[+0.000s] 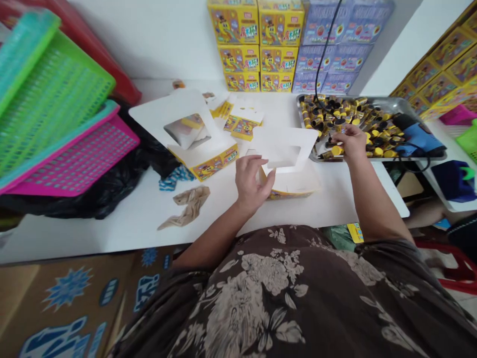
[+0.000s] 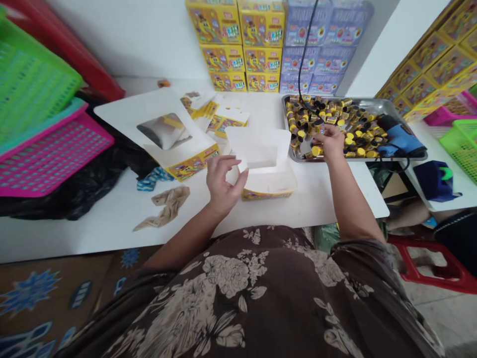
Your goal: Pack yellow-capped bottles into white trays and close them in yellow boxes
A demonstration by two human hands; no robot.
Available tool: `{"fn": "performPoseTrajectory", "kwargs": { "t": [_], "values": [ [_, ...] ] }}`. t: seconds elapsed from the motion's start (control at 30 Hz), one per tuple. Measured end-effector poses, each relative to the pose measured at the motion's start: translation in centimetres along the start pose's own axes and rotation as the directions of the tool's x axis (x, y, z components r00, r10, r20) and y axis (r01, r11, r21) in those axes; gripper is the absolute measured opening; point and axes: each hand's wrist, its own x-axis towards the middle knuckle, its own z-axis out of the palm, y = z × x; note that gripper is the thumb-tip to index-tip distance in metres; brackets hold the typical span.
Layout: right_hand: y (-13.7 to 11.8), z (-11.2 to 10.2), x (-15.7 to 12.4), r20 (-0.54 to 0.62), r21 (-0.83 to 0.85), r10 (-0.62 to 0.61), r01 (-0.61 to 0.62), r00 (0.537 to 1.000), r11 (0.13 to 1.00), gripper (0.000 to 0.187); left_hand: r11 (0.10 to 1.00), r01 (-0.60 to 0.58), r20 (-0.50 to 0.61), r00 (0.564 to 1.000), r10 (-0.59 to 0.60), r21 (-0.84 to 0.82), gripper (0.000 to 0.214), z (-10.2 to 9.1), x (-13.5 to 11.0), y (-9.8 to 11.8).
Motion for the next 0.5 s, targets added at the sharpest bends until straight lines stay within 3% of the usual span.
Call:
{"fn": "performPoseTrajectory", "kwargs": {
  "t": [0.13,0.2,0.27,0.4,0.5],
  "values": [
    [-3.7,-0.4,-5.5,0.072,0.131,-0.044,0.034,0.996,0.991,0.05,0.972,-0.031,0.121,0.991,0.061,-0.233,0.017,0.6,0.4,2.3],
    [-6.3,-0.1,-9.2,0.166,0.184,-0.066,0.035,0.984,0.982,0.05,0.917,0.051,0.226,0.973,0.044,-0.397,0.031,1.2,0.9,3.6],
    [-8.7,0.6,-12.7,0.333,0.165,-0.104,0.051,0.937,0.985,0.054,0.837,0.202,0.328,0.944,-0.028,-0.509,0.048,1.8,1.7,4.6],
    [-12.0,2.4,-16.5,0.573,0.0,-0.107,0.13,0.812,0.991,0.056,0.681,0.457,0.535,0.837,-0.113,-0.572,0.037,1.9,3.7,4.6],
    [-12.3,3.4,-16.3,0.645,-0.065,0.018,0.032,0.764,0.997,0.059,0.639,0.575,0.639,0.751,-0.165,-0.511,0.03,1.0,4.8,3.3]
  ]
}}
